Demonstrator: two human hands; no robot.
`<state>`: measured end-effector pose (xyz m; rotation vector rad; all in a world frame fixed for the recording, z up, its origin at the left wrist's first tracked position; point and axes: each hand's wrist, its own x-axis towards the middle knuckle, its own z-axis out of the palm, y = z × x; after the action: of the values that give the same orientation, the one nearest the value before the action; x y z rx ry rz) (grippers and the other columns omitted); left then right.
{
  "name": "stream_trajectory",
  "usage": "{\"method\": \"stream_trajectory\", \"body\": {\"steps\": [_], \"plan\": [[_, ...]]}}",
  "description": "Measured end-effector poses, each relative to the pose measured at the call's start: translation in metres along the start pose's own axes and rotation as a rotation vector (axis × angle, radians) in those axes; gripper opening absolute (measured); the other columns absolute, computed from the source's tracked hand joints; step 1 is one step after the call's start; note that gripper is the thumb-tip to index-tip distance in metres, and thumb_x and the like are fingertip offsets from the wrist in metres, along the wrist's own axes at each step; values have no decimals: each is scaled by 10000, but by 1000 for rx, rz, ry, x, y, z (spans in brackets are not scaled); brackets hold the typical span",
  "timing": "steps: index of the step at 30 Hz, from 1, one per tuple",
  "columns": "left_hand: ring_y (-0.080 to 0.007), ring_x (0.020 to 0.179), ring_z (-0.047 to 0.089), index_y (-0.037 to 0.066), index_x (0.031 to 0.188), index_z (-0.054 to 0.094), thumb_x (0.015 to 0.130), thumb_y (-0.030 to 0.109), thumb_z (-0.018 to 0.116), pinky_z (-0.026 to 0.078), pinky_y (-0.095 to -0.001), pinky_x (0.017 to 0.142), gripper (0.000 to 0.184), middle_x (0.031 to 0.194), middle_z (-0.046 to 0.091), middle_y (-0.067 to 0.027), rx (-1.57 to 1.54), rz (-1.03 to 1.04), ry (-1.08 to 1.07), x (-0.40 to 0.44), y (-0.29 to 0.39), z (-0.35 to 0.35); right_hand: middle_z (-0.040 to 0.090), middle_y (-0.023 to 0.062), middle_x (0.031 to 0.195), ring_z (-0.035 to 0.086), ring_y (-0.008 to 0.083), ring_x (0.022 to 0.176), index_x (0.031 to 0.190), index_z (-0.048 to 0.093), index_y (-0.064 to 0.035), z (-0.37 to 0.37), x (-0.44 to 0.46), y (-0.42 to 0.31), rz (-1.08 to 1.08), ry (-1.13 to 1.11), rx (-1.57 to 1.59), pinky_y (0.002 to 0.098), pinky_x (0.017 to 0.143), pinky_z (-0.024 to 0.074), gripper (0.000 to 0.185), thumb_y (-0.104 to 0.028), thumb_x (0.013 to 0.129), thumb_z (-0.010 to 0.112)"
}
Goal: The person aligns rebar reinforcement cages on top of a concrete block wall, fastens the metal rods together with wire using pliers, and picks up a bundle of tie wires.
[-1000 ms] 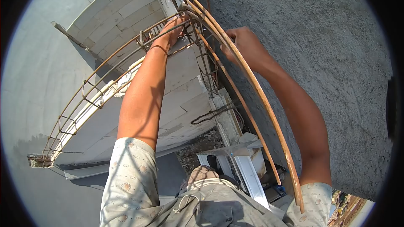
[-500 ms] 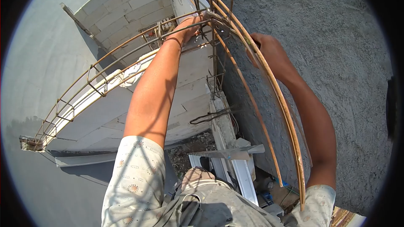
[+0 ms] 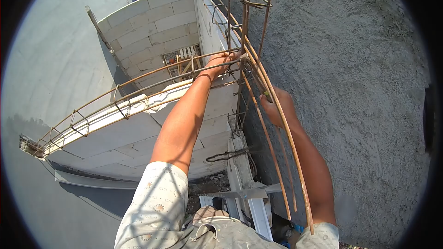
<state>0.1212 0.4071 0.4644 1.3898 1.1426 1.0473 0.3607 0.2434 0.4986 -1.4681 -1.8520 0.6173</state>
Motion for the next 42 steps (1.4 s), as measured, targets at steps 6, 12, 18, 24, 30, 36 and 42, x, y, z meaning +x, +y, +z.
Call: {"method": "stream_trajectory", "body": {"steps": [6,12,18,24,30,36,42], "plan": [[-148,735,634,26,1014,693,920,338,692,507,-318,687,326,815,702,-78,376,144,531,-22,0,24,692,199,806,670,256,727,1057,685,60,-2,5,-6,69,-42,80,384,713,511,345,-210,843,656],[-198,615,549,13,919,657,990,295,545,455,-360,576,312,686,610,-114,479,378,391,-55,15,38,698,192,803,672,253,718,1042,694,65,1,10,2,-55,43,40,374,703,513,359,-230,839,668],[-132,627,572,40,976,637,975,378,526,470,-321,552,356,830,683,-89,458,250,121,7,-35,21,712,176,814,687,248,755,1038,713,29,-7,17,1,-74,27,-38,375,719,527,417,-316,805,728],[-78,625,551,75,840,669,980,250,522,406,-269,532,268,767,683,-23,172,-183,226,-9,4,38,730,197,888,710,287,800,1082,720,29,-1,17,15,-78,49,-38,381,760,537,528,-395,768,760],[-57,649,554,100,868,686,983,293,574,413,-226,556,251,817,688,-4,-187,-2,15,-20,-3,34,661,101,749,636,193,704,1118,716,3,-33,-12,26,-162,35,-97,378,653,495,446,-370,875,742],[-24,704,484,145,994,677,1002,251,615,453,-186,629,123,902,594,71,-119,-132,-91,-35,17,34,556,24,663,572,154,649,1165,696,-12,-43,-9,69,247,-86,-10,383,631,462,381,-303,918,706],[-3,668,492,138,1012,650,894,288,768,462,-175,621,225,822,562,97,-173,-155,-302,-34,18,19,723,160,987,691,314,906,1287,663,-130,-25,62,104,71,54,-301,426,816,528,375,-165,915,629]]}}
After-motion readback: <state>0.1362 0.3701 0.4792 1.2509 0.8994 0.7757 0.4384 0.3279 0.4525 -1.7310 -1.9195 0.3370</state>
